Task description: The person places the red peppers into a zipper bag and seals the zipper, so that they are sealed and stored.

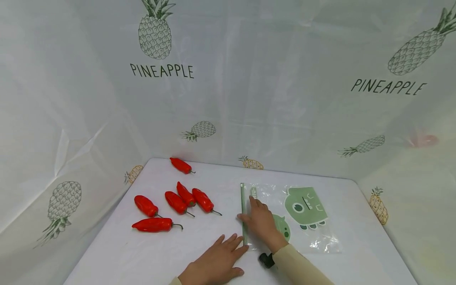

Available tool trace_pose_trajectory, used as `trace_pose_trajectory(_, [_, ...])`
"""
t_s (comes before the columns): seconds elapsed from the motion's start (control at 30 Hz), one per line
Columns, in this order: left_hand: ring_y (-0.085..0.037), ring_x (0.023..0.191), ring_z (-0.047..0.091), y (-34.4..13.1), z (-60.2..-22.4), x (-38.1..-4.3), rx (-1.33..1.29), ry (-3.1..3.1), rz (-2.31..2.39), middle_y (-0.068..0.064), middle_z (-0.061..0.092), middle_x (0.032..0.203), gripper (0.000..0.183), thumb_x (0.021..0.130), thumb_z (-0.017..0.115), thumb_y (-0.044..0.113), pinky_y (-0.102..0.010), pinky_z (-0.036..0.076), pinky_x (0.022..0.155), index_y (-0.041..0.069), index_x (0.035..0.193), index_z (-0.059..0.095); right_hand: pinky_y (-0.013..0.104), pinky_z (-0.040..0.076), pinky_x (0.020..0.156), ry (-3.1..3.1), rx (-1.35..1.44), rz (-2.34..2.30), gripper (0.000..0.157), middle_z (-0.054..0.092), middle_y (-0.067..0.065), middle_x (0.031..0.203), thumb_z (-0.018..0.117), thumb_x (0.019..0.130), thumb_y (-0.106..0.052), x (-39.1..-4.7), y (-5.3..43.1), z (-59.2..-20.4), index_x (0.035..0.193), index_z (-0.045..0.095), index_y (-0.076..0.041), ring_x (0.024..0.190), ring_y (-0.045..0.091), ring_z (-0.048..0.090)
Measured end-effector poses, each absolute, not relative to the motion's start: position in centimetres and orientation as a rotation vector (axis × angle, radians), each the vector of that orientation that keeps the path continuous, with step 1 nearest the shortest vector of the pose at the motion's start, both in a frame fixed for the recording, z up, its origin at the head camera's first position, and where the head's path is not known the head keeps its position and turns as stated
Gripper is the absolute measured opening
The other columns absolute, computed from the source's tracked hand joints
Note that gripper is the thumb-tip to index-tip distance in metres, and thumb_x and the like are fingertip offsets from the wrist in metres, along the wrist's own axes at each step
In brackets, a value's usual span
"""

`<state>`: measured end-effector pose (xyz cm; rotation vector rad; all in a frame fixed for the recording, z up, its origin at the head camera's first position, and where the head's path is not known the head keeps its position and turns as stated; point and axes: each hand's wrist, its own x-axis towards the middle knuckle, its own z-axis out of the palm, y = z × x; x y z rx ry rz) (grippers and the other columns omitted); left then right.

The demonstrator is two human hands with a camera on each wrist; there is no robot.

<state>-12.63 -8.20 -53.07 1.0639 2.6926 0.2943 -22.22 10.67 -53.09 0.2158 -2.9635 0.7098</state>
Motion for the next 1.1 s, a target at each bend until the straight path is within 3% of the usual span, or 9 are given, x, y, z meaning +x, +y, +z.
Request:
trace_pose_trajectory(0.37, [-0.019,0.153,0.044,-10.1,-52.6,-12.5,1.047,2.703,0.309,0.004,0.049,0.162,0.061,0.101,0.065,0.055,-0.049,0.040,0.123,0.032,0.155,0.052,0.065,0.046,0.107,-2.985,0.139,0.618,0.101,0.060,0.025,0.145,0.086,0.083,-0.054,-23.0,9.3,-53.5,0.156,0.043,0.000,0.128,0.048,0.057])
trace_pose_trajectory(0.7, [-0.020,0.148,0.049,-12.4,-51.9,-13.2,0.909,2.753,0.400,0.006,0.053,0.159,0.065,0.098,0.072,0.047,-0.053,0.044,0.120,0.036,0.157,0.048,0.060,0.049,0.101,-2.990,0.128,0.554,0.086,0.068,0.022,0.138,0.085,0.086,-0.042,-23.3,9.3,-53.6,0.153,0.049,-0.001,0.122,0.044,0.060])
trace_pose_trajectory(0.93, [-0.030,0.142,0.054,-17.5,-50.8,-14.3,0.748,2.901,0.449,-0.002,0.051,0.161,0.085,0.091,0.083,0.035,-0.057,0.051,0.110,0.040,0.163,0.038,0.060,0.050,0.097,-2.985,0.143,0.599,0.078,0.071,0.023,0.131,0.082,0.089,-0.036,-23.1,9.7,-53.3,0.151,0.052,-0.001,0.121,0.042,0.061])
trace_pose_trajectory(1.1, [-0.031,0.140,0.055,-22.0,-50.2,-14.7,0.641,3.049,0.430,-0.005,0.052,0.159,0.096,0.085,0.089,0.027,-0.054,0.055,0.107,0.043,0.163,0.036,0.061,0.050,0.097,-2.962,0.152,0.653,0.070,0.072,0.025,0.126,0.079,0.091,-0.031,-23.4,9.9,-53.5,0.149,0.054,-0.001,0.118,0.043,0.062])
